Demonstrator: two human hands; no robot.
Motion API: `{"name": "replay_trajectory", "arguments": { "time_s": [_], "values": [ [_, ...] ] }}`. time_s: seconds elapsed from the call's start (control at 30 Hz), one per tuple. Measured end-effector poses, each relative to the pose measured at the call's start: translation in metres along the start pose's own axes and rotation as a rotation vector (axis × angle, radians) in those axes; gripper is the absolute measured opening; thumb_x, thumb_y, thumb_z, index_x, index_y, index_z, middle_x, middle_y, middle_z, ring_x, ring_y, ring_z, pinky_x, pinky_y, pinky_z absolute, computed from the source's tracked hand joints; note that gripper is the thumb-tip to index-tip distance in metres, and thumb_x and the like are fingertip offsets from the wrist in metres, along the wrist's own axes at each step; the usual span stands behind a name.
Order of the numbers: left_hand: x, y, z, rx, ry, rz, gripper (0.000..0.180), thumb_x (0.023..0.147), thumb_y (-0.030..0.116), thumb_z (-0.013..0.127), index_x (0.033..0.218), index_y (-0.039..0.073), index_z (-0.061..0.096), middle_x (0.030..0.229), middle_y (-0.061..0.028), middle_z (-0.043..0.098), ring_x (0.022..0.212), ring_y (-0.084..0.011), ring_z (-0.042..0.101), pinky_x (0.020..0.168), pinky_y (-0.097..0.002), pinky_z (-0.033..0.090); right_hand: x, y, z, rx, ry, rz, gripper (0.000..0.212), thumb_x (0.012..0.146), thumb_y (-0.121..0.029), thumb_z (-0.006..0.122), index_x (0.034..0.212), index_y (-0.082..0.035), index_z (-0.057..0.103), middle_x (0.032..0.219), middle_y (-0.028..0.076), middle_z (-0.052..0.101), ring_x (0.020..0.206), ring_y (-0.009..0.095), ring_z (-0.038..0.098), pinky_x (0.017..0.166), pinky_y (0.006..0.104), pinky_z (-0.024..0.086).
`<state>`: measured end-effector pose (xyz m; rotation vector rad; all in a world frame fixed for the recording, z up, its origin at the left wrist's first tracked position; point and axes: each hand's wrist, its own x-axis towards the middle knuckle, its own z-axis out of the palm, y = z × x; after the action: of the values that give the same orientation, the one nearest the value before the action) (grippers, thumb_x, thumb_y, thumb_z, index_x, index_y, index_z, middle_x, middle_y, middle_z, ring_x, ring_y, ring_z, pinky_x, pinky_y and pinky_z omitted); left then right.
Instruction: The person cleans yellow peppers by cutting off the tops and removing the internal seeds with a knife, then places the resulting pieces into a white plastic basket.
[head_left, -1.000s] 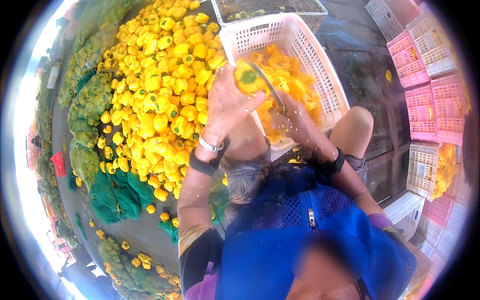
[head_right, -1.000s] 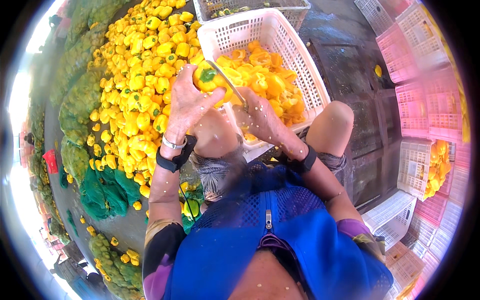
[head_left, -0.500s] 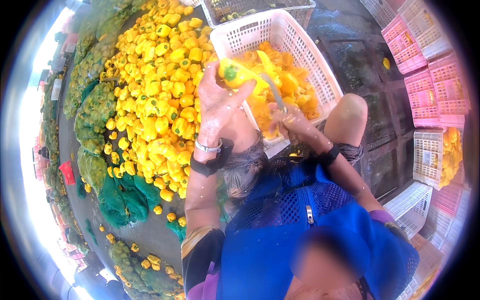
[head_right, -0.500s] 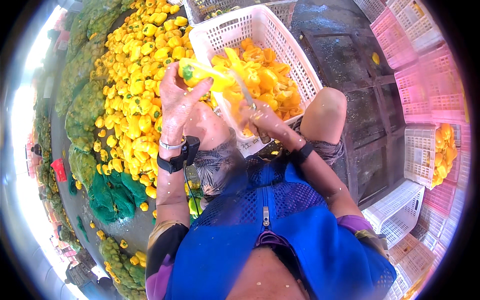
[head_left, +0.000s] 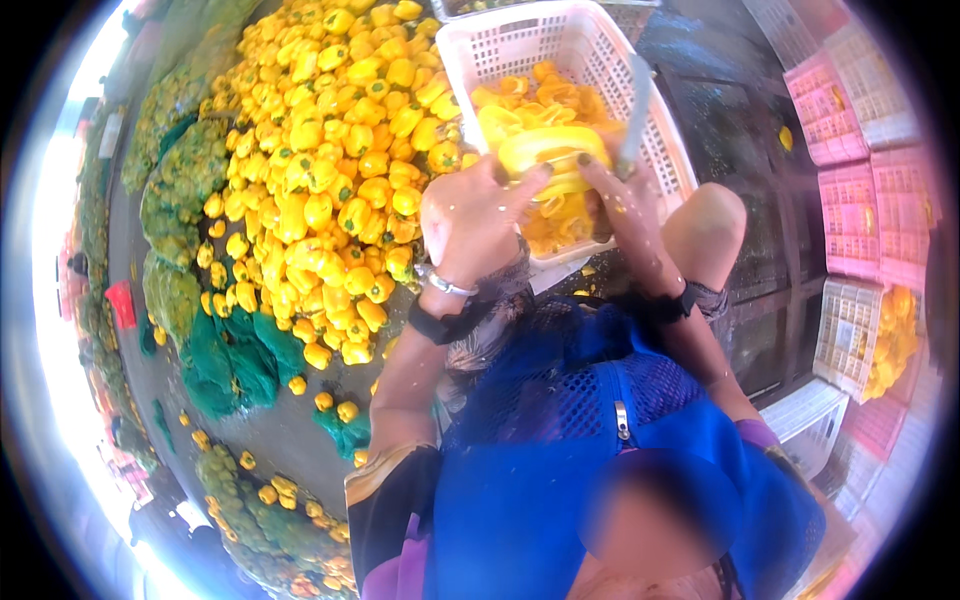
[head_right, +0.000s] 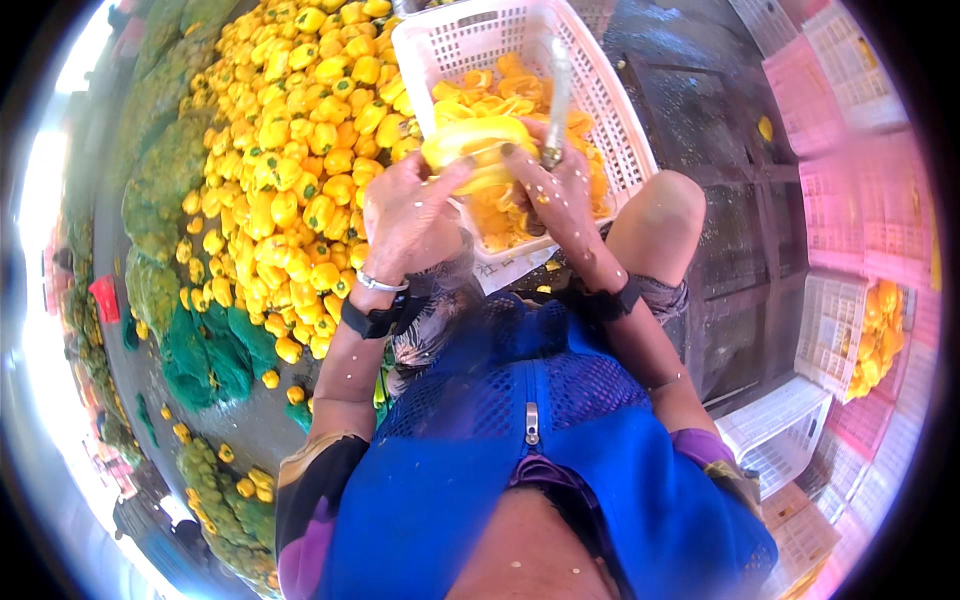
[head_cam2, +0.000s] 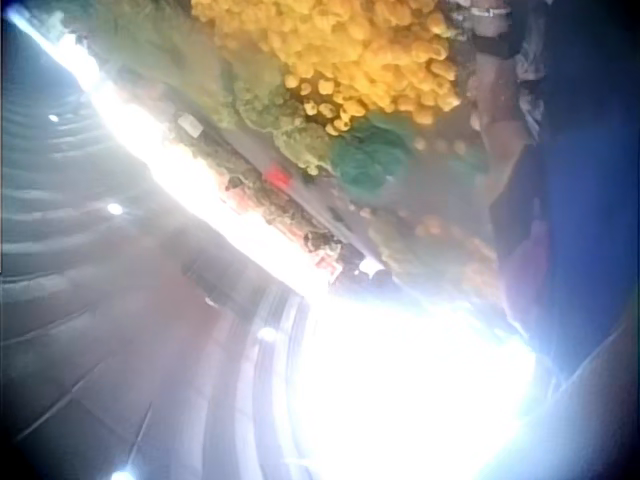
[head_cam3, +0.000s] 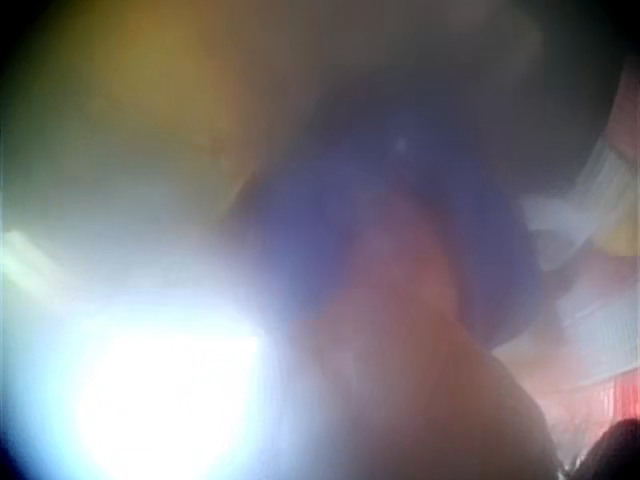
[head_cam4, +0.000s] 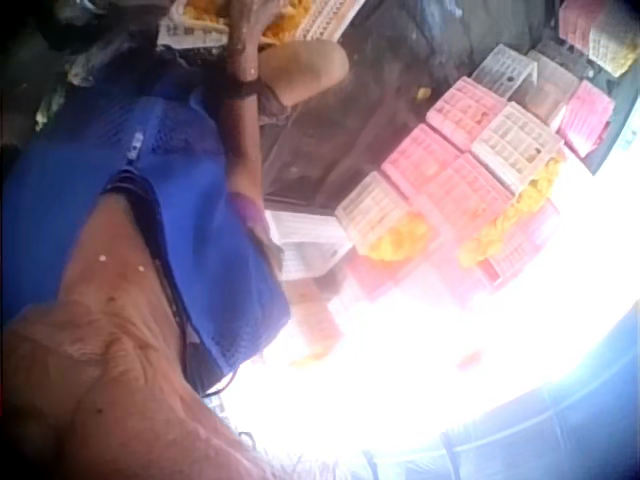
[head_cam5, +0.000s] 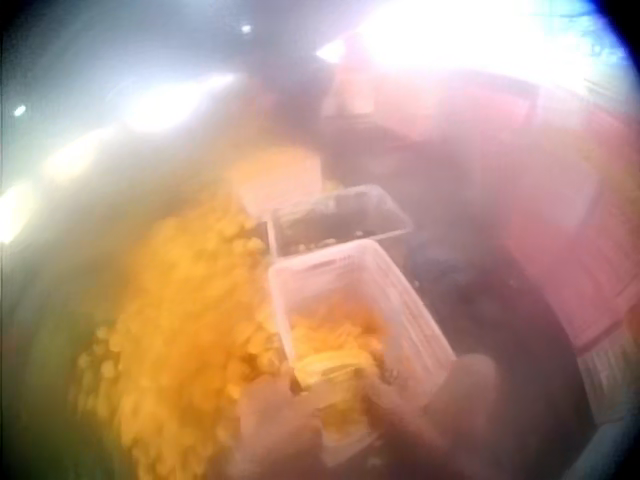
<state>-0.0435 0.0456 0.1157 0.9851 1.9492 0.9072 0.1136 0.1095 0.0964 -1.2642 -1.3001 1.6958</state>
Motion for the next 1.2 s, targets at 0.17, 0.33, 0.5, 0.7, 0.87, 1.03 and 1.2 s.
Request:
{"name": "replay_trajectory", "arguments": {
  "time_s": [0.17, 0.33, 0.5, 0.7, 0.87, 1.03, 1.2],
  "values": [
    [0.012, -0.024, 0.020, -0.011, -0.073, 0.172, 0.031, 0.083, 0.027, 0.068, 0.102, 0.002, 0.067, 0.077, -0.0065, 0.068, 0.064, -0.0104, 0.063, 0.057, -0.0232, 0.048, -0.009, 0.011, -0.005, -0.182, 0.052, -0.327, 0.040, 0.087, -0.009, 0.064, 0.124, 0.002, 0.053, 0.097, 0.005, 0.063, 0.071, 0.005, 0.055, 0.059, 0.0186, 0.045],
    [0.021, -0.037, 0.043, -0.118, -0.029, 0.236, 0.030, 0.085, 0.025, 0.067, 0.103, 0.001, 0.066, 0.077, -0.0095, 0.069, 0.065, -0.0138, 0.065, 0.056, -0.0270, 0.051, -0.015, 0.020, -0.015, -0.180, 0.068, -0.476, 0.039, 0.088, -0.008, 0.062, 0.124, 0.003, 0.053, 0.104, 0.007, 0.060, 0.083, 0.009, 0.057, 0.069, 0.0205, 0.047],
    [0.017, -0.048, 0.046, -0.195, 0.043, 0.339, 0.041, 0.081, 0.042, 0.065, 0.089, 0.003, 0.067, 0.071, -0.0143, 0.066, 0.066, -0.0258, 0.065, 0.061, -0.0363, 0.052, -0.028, -0.006, -0.009, -0.101, 0.052, -0.193, 0.038, 0.088, -0.013, 0.061, 0.123, 0.003, 0.053, 0.080, -0.001, 0.059, 0.057, 0.002, 0.048, 0.048, 0.0149, 0.036],
    [0.021, -0.054, 0.042, -0.081, -0.078, 0.411, 0.031, 0.083, 0.032, 0.068, 0.094, 0.003, 0.068, 0.069, -0.0075, 0.066, 0.062, -0.0119, 0.062, 0.057, -0.0294, 0.049, 0.001, 0.005, -0.018, 0.072, 0.014, -0.021, 0.021, 0.088, -0.021, 0.059, 0.099, -0.003, 0.059, 0.057, -0.005, 0.045, 0.042, 0.003, 0.038, 0.038, 0.0173, 0.027],
    [0.022, -0.049, 0.014, -0.265, -0.453, 0.268, 0.030, 0.083, 0.031, 0.067, 0.090, 0.002, 0.068, 0.067, -0.0063, 0.064, 0.061, -0.0115, 0.058, 0.056, -0.0278, 0.045, 0.013, 0.015, -0.020, 0.209, -0.003, 0.301, 0.021, 0.089, -0.026, 0.058, 0.091, -0.006, 0.059, 0.048, -0.005, 0.041, 0.036, 0.006, 0.036, 0.032, 0.0203, 0.026],
    [0.050, -0.047, -0.018, -0.360, -0.126, 0.534, 0.034, 0.084, 0.037, 0.064, 0.085, 0.002, 0.067, 0.071, -0.0076, 0.064, 0.067, -0.0139, 0.059, 0.061, -0.0280, 0.048, 0.030, 0.033, -0.019, 0.238, 0.073, 0.273, 0.022, 0.088, -0.028, 0.060, 0.094, -0.007, 0.059, 0.052, -0.003, 0.044, 0.038, 0.006, 0.039, 0.033, 0.0200, 0.030],
    [0.185, 0.037, -0.068, 0.433, 0.725, 1.133, 0.034, 0.081, 0.034, 0.061, 0.099, 0.005, 0.061, 0.087, -0.0168, 0.064, 0.083, -0.0338, 0.062, 0.071, -0.0455, 0.051, 0.059, 0.060, -0.025, 0.248, 0.135, 0.225, 0.029, 0.090, -0.032, 0.060, 0.102, -0.006, 0.058, 0.072, 0.005, 0.061, 0.042, 0.005, 0.042, 0.038, 0.0188, 0.034]
  ]
}}
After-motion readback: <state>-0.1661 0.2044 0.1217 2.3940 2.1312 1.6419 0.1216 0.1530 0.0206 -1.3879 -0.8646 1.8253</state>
